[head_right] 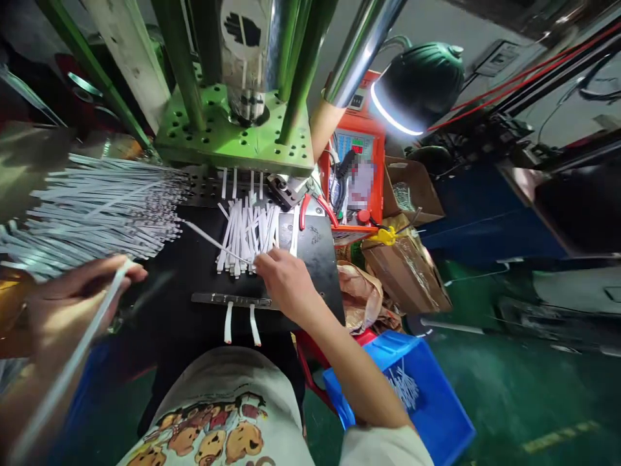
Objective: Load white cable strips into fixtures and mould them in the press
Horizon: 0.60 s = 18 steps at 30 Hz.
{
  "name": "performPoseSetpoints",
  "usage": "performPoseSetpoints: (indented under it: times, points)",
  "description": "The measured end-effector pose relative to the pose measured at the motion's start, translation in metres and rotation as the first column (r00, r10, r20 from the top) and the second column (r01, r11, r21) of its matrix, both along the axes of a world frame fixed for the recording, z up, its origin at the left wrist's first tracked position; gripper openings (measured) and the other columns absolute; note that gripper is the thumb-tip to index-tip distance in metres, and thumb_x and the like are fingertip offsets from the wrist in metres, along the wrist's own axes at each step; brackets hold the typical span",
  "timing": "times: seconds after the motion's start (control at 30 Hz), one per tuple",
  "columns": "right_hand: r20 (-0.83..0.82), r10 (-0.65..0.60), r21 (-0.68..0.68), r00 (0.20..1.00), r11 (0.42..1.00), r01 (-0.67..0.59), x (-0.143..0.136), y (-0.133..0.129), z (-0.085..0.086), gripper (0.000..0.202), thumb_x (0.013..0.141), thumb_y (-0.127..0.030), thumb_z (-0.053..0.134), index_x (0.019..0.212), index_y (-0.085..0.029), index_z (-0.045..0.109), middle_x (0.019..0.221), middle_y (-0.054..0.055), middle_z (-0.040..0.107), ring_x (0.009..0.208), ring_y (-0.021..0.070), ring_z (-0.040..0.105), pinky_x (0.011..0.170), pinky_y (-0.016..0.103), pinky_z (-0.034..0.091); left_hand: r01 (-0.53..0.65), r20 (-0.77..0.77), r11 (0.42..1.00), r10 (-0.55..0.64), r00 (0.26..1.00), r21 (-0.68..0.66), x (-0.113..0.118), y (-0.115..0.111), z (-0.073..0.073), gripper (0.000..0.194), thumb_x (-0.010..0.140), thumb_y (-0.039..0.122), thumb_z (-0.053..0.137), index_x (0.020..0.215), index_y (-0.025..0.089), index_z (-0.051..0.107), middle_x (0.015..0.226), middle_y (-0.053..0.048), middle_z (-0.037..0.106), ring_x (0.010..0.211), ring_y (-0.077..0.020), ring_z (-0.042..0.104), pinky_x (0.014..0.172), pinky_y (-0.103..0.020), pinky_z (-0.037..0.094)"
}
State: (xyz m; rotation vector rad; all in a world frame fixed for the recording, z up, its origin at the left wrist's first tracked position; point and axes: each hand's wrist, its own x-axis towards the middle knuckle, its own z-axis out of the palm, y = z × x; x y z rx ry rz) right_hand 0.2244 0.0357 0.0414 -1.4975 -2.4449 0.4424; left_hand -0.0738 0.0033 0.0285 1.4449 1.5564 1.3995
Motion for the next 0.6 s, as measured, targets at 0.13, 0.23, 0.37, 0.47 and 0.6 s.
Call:
performPoseSetpoints:
  times: [0.13, 0.23, 0.37, 0.47, 0.6]
  points:
    - [-0.453, -0.070, -0.019, 0.889, 0.997, 0.069, 0.032, -0.057, -0.038, 0.008, 0.099, -0.017, 0.054, 0.095, -0.019, 0.060, 0.091, 0.004, 0.069, 0.084, 0.0166, 0.067, 0.075, 0.026, 0.051, 0.349, -0.284, 0.931, -0.308, 0.908, 0.108, 0.031, -0.011, -0.026, 0.016, 0.087, 0.015, 0.070, 0.097, 0.026, 0.075, 0.091, 0.001, 0.072, 0.077, -0.0110, 0.069, 0.068, -0.022, 0.056]
    - [-0.453, -0.039, 0.057, 0.891, 0.996, 0.072, 0.027, -0.075, -0.051, 0.011, 0.101, -0.019, 0.051, 0.098, -0.020, 0.062, 0.101, 0.008, 0.070, 0.093, 0.0190, 0.066, 0.081, 0.031, 0.053, 0.521, -0.422, 0.840, -0.421, 0.803, 0.154, 0.052, -0.012, -0.032, 0.017, 0.090, 0.012, 0.065, 0.102, 0.023, 0.071, 0.093, 0.001, 0.073, 0.082, -0.0117, 0.069, 0.076, -0.025, 0.054]
    - [-0.308, 0.075, 0.154, 0.949, 0.988, -0.028, 0.021, -0.073, -0.045, 0.019, 0.102, -0.015, 0.043, 0.099, -0.017, 0.062, 0.099, 0.010, 0.070, 0.088, 0.0207, 0.064, 0.077, 0.035, 0.051, 0.572, -0.529, 0.807, -0.425, 0.734, 0.145, 0.063, -0.009, -0.032, 0.009, 0.093, 0.016, 0.062, 0.098, 0.020, 0.068, 0.096, -0.001, 0.075, 0.090, -0.0158, 0.071, 0.081, -0.031, 0.050]
    - [-0.272, 0.150, 0.184, 0.951, 0.978, -0.102, 0.025, -0.068, -0.041, 0.023, 0.102, -0.014, 0.039, 0.102, -0.016, 0.062, 0.101, 0.010, 0.070, 0.089, 0.0213, 0.063, 0.076, 0.036, 0.050, 0.603, -0.591, 0.793, -0.446, 0.673, 0.088, 0.060, -0.007, -0.031, 0.011, 0.094, 0.013, 0.060, 0.099, 0.021, 0.065, 0.096, -0.001, 0.075, 0.088, -0.0150, 0.070, 0.082, -0.033, 0.046]
    - [-0.301, 0.143, 0.179, 0.943, 0.980, -0.092, 0.025, -0.067, -0.051, 0.020, 0.101, -0.013, 0.042, 0.101, -0.017, 0.062, 0.100, 0.009, 0.071, 0.090, 0.0205, 0.063, 0.079, 0.035, 0.049, 0.631, -0.677, 0.767, -0.404, 0.615, 0.115, 0.058, -0.007, -0.029, 0.012, 0.094, 0.013, 0.057, 0.102, 0.019, 0.065, 0.097, -0.004, 0.075, 0.087, -0.0181, 0.071, 0.081, -0.035, 0.044]
